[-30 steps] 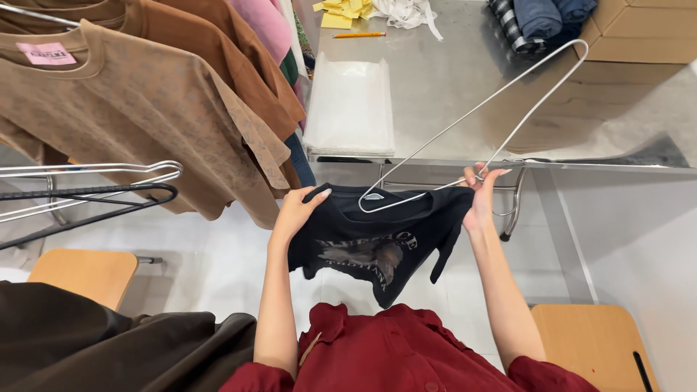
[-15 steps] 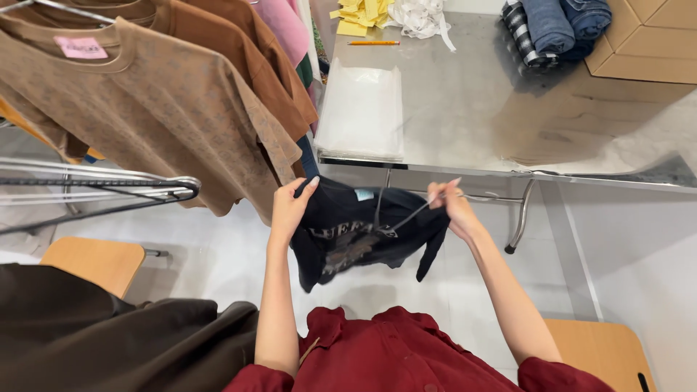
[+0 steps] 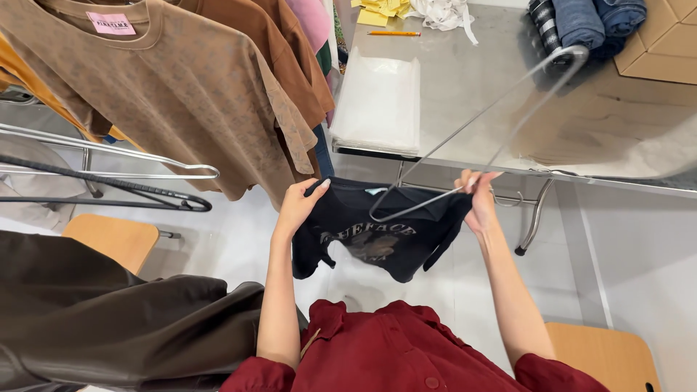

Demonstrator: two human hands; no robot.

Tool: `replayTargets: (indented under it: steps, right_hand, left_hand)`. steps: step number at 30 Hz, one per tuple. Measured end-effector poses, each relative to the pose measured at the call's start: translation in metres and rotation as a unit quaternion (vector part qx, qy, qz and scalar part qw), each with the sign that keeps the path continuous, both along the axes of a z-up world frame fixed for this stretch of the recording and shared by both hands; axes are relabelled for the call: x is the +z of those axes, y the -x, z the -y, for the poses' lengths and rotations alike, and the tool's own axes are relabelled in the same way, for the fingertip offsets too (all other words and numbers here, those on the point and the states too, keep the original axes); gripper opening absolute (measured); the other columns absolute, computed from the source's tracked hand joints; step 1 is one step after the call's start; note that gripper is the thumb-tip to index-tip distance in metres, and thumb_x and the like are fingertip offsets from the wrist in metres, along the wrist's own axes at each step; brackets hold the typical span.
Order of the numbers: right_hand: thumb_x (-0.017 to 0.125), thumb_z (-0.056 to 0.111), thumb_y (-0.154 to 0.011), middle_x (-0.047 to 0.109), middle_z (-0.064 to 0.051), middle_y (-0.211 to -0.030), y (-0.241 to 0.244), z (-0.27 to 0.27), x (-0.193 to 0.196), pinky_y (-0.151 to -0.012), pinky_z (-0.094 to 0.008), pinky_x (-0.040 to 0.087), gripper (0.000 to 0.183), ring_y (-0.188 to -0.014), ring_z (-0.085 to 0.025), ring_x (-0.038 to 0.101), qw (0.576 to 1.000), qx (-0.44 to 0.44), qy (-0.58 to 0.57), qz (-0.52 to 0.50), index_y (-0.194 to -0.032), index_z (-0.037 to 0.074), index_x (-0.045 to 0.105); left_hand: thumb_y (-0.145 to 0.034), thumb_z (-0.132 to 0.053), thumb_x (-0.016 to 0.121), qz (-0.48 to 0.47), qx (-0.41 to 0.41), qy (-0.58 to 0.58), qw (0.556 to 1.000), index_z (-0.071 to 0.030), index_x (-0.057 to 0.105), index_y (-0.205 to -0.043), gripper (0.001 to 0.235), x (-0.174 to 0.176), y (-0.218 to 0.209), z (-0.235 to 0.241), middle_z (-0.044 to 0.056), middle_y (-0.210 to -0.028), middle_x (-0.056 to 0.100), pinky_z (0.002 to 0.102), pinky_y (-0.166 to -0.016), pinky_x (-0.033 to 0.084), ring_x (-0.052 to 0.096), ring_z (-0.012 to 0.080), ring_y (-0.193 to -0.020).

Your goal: The person hangs a black t-shirt, denim shorts, a checkered skirt, and another pair of denim shorts on a clothing rack using hangers. They also fold a pair of jeans on a metal table.

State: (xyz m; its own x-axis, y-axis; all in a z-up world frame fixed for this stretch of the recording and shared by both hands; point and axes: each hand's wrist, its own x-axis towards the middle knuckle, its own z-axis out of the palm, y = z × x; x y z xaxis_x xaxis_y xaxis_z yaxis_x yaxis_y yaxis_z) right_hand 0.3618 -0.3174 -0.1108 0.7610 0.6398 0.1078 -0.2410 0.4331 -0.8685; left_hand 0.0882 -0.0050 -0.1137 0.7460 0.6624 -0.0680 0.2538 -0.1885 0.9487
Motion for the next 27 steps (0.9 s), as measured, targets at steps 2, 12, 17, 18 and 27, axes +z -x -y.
replayTargets:
  steps: [2, 12, 17, 18, 27]
  right_hand:
    - [0.035, 0.057, -0.101, 0.029, 0.002, -0.068, 0.011, 0.002, 0.007, -0.056, -0.023, 0.028, 0.056, -0.058, -0.011, 0.031, 0.995, 0.019, 0.044, 0.088, -0.066, 0.015, 0.045]
    - [0.033, 0.074, -0.093, 0.022, 0.006, -0.074, 0.003, 0.006, 0.007, -0.062, -0.024, 0.028, 0.058, -0.064, -0.009, 0.026, 0.98, 0.053, -0.185, -0.054, -0.067, 0.022, 0.035]
    - [0.035, 0.069, -0.099, 0.023, 0.008, -0.072, -0.007, 0.005, 0.007, -0.063, -0.022, 0.029, 0.057, -0.063, -0.008, 0.024, 0.981, 0.056, -0.181, -0.04, -0.066, 0.022, 0.034]
    - [0.034, 0.067, -0.101, 0.022, 0.008, -0.072, -0.007, 0.004, 0.006, -0.062, -0.022, 0.028, 0.058, -0.063, -0.007, 0.025, 0.985, 0.061, -0.159, -0.014, -0.065, 0.022, 0.033]
    - [0.055, 0.017, -0.096, 0.041, 0.003, -0.052, 0.019, -0.01, 0.035, -0.06, -0.026, 0.032, 0.045, -0.055, -0.012, 0.035, 0.917, -0.024, 0.322, 0.232, -0.051, 0.014, 0.051]
  left_hand:
    - [-0.097, -0.043, 0.071, 0.005, -0.006, 0.003, 1.0, -0.018, 0.08, -0.091, 0.028, 0.002, -0.003, -0.003, 0.007, -0.078, 0.076, 0.032, -0.074, 0.056, 0.067, 0.0133, -0.08]
    - [-0.099, -0.037, 0.07, -0.003, -0.003, -0.049, 0.999, -0.013, 0.079, -0.093, 0.026, 0.056, -0.001, 0.013, 0.012, -0.077, 0.076, 0.032, -0.069, 0.056, 0.073, 0.0251, -0.075]
    - [-0.097, -0.04, 0.07, -0.009, -0.008, -0.036, 0.999, -0.013, 0.08, -0.095, 0.028, 0.038, 0.005, 0.014, 0.016, -0.081, 0.076, 0.038, -0.071, 0.057, 0.073, 0.0285, -0.082]
    - [-0.097, -0.041, 0.071, -0.009, -0.014, -0.025, 1.0, -0.012, 0.079, -0.096, 0.03, 0.029, 0.005, 0.013, 0.017, -0.082, 0.076, 0.039, -0.072, 0.057, 0.073, 0.029, -0.083]
    - [-0.099, -0.04, 0.071, 0.037, -0.007, -0.022, 0.999, -0.016, 0.08, -0.092, 0.026, 0.034, 0.001, 0.017, 0.009, -0.081, 0.077, 0.033, -0.073, 0.056, 0.071, 0.0159, -0.084]
